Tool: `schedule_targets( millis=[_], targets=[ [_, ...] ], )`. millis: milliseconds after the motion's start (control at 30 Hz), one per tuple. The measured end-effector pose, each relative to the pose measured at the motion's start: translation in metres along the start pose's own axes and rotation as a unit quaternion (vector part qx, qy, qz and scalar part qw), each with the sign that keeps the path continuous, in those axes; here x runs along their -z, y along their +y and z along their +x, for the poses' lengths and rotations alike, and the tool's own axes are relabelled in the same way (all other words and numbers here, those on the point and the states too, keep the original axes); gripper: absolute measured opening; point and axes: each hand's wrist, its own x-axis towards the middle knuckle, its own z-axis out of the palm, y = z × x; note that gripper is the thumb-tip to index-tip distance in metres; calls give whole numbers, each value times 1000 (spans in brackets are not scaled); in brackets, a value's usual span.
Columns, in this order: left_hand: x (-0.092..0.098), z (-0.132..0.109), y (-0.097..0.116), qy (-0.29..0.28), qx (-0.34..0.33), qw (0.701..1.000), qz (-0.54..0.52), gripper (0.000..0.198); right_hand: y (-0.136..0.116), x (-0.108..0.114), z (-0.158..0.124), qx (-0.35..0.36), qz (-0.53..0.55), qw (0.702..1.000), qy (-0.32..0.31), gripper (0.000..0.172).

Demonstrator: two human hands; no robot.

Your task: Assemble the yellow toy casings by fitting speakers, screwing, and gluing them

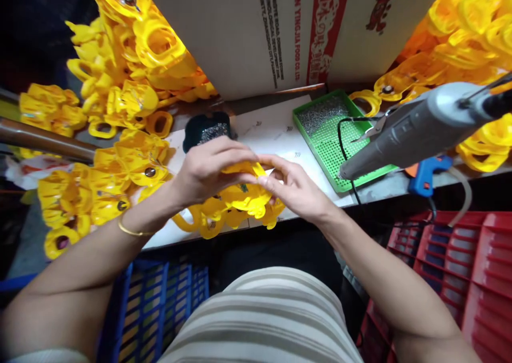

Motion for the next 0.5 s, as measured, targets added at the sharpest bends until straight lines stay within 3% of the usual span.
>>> schedule_targets(
  millis=[100,200,267,333,433,500],
  targets=[
    [-18,-16,8,17,-6,1000,2,31,15,-6,-10,-30,2,1000,1,47],
    [-30,-30,7,12,45,999,-2,34,24,-4,-12,-67,-11,998,-16,52],
    [-27,-44,4,-31,104,994,-27,50,27,0,-13,-96,-22,995,-31,54],
    [-18,-65,0,-93,184,976,-68,80,29,2,-15,-113,-37,993,-25,53],
    [-10,-106,-11,-178,306,932,-77,77,37,4,-14,-68,-90,994,6,44],
    [-15,-129,-20,-200,354,909,-88,65,42,5,-9,-15,-159,987,33,37]
  ],
)
